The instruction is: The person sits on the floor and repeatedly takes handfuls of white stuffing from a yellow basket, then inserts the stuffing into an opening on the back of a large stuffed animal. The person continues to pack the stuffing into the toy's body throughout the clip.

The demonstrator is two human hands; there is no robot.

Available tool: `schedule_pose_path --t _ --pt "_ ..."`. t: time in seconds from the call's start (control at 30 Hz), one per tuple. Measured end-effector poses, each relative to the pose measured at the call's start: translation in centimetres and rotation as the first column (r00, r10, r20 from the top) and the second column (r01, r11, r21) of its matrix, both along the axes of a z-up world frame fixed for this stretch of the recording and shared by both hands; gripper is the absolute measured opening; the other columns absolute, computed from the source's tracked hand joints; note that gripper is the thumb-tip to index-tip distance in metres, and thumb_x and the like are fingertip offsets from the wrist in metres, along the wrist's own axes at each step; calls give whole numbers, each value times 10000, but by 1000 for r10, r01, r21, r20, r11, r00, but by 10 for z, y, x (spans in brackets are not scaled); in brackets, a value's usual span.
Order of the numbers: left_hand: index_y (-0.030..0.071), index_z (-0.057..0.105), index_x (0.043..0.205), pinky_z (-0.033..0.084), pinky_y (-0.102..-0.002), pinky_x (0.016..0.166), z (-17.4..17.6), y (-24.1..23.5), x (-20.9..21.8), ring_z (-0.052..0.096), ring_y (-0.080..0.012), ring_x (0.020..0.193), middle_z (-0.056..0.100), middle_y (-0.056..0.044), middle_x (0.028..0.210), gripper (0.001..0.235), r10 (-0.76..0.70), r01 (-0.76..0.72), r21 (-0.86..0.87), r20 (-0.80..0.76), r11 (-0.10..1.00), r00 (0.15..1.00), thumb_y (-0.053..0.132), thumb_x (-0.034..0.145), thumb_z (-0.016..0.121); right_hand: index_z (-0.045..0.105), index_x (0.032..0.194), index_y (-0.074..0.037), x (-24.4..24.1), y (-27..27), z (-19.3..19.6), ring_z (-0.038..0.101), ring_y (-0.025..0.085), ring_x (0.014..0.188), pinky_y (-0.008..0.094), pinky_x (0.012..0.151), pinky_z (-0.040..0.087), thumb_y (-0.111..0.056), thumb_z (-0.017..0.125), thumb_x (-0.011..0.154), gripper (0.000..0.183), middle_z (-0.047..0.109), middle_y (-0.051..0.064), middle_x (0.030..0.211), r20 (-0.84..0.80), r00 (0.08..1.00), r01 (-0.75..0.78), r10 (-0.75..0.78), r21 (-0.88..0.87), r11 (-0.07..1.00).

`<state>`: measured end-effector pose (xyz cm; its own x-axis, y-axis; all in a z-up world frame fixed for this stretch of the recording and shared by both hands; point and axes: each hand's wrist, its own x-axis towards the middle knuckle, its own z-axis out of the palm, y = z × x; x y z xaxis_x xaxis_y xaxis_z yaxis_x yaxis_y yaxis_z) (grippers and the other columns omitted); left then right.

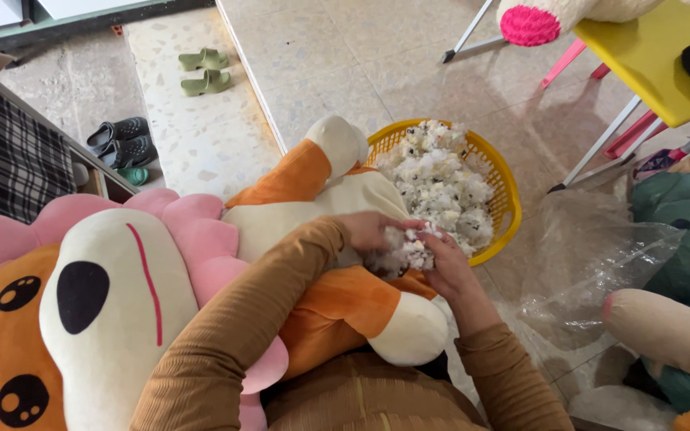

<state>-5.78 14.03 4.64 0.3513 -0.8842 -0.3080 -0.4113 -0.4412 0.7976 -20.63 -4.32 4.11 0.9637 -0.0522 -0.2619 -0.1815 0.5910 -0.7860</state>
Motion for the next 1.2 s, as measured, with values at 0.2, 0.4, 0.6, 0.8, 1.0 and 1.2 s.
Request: schedule_pose_path --t 0.2,0.4,0.6,0.8,1.0,1.2 --pt "184 779 1235 517 -334 810 -31 -8 -18 665 -186 880 783 -112 1065 517 -141 113 113 284 987 948 230 720 766 649 1291 -44 7 -25 -10 646 162 766 306 609 526 -189 502 1056 313 684 61 950 70 997 28 -36 108 994" --pt "69 729 1174 627 -319 708 27 -1 16 685 -202 881 715 -77 1022 300 110 -147 -65 -394 987 912 135 901 622 625 1307 -82 9 -74 -13 596 135 685 285 510 469 -240 489 1046 334 678 47 939 100 984 129 -150 185 974" --pt "-19 641 1223 654 -367 882 58 -2 20 646 -142 963 625 -36 1173 324 91 -430 -263 -758 864 646 6 904 592 616 1316 -71 18 -91 -23 601 141 731 293 532 454 -219 493 1033 342 675 53 971 129 971 158 -200 276 948" --pt "-11 625 1289 649 -380 882 25 -10 21 611 -127 899 612 -40 1079 388 247 -590 -145 -811 794 531 1 905 575 602 1347 -135 39 -104 -58 647 192 971 326 685 523 -232 482 988 391 679 48 1160 -26 950 310 -310 159 937" --pt "37 639 1311 665 -351 835 -3 -38 34 680 -180 927 654 -83 1064 399 376 -634 -162 -685 756 624 11 915 593 457 1528 -224 55 -111 -50 500 267 1154 549 961 543 -304 539 983 557 498 48 1360 -42 912 404 -408 -80 912" --pt "15 598 1347 661 -351 843 -17 -88 40 717 -225 988 687 -106 1182 411 318 -661 -187 -762 726 564 13 936 594 216 1636 -310 44 -91 18 532 257 1311 481 931 515 -347 566 957 765 416 -20 1524 -160 985 -36 -56 -523 852"
